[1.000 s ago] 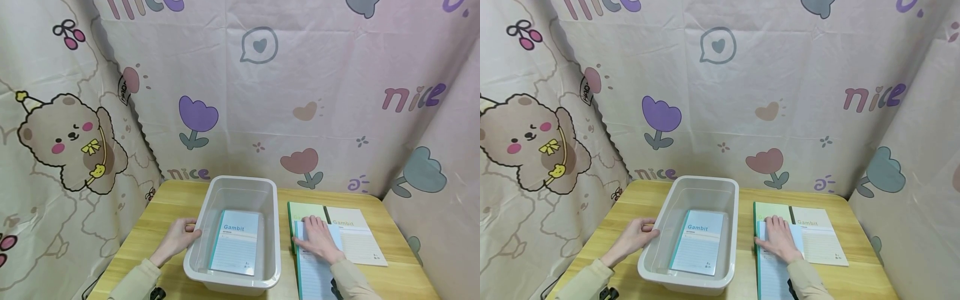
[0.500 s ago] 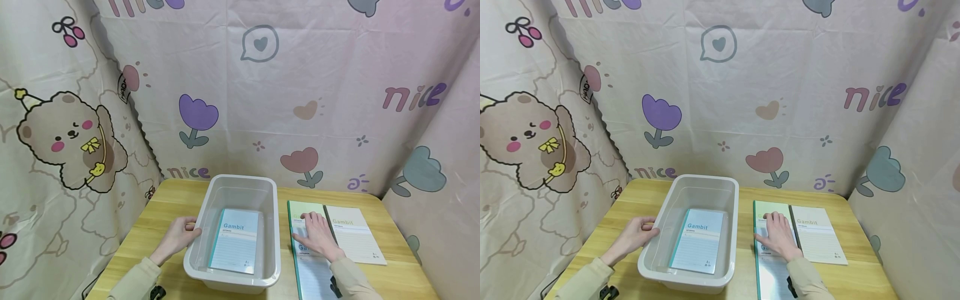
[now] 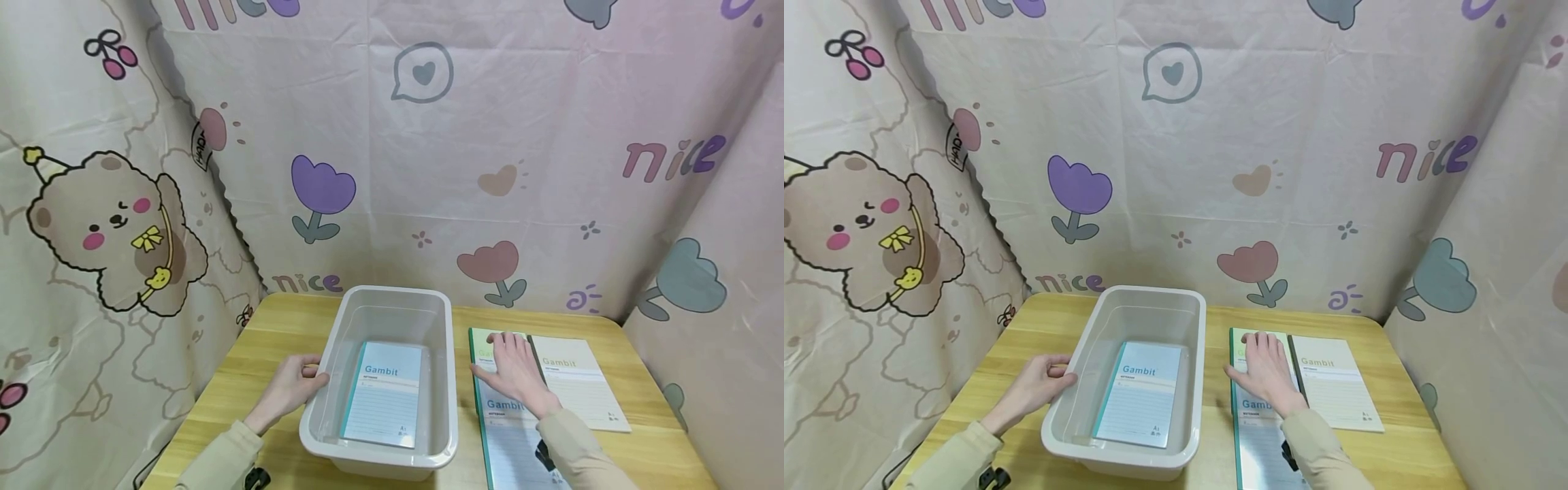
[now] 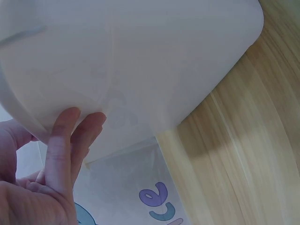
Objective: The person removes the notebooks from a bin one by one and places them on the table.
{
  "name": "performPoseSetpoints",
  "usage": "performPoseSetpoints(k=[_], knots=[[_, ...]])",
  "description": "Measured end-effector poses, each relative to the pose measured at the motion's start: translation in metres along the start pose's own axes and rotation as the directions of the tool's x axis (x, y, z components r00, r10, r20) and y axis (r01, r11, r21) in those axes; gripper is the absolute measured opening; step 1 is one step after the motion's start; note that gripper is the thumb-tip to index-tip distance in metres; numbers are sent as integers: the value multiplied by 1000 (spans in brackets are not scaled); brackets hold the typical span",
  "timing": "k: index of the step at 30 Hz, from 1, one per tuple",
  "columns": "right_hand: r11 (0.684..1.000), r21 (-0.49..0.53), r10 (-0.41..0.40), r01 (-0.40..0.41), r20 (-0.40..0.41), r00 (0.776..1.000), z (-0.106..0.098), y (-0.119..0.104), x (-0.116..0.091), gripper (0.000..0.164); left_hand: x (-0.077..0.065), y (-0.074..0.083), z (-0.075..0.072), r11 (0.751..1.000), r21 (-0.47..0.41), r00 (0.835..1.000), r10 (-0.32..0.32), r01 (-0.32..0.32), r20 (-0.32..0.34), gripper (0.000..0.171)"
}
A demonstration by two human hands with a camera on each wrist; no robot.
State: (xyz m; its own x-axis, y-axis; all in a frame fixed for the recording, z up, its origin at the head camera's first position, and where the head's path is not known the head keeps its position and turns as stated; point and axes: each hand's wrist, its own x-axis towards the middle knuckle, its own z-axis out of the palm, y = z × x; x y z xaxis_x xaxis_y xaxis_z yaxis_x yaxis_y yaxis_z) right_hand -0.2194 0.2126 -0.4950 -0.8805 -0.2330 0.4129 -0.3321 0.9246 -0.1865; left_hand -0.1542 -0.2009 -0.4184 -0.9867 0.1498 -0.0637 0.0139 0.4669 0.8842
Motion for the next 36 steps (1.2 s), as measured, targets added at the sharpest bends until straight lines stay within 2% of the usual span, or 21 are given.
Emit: performPoseSetpoints(k=[7,13,22,30,36], knots=[[1000,16,-1,0,7,1000,-24,-19,18,63,0,-1,0,1000,4,1000,10,-10,6,40],[1000,14,-23,23,10,1000,-40,-34,30,63,0,-1,0,1000,12,1000,-8,8,-5,39],[995,-23,-93,93,-29,995,-62,-63,53,65,1,0,0,1000,13,1000,-12,12,-11,39],[982,-56,-180,179,-8,984,-72,-101,77,67,1,0,0,1000,9,1000,-8,8,-6,40],[975,-67,-208,211,54,977,-74,-126,92,67,1,-1,0,1000,-5,1000,-7,7,3,41]])
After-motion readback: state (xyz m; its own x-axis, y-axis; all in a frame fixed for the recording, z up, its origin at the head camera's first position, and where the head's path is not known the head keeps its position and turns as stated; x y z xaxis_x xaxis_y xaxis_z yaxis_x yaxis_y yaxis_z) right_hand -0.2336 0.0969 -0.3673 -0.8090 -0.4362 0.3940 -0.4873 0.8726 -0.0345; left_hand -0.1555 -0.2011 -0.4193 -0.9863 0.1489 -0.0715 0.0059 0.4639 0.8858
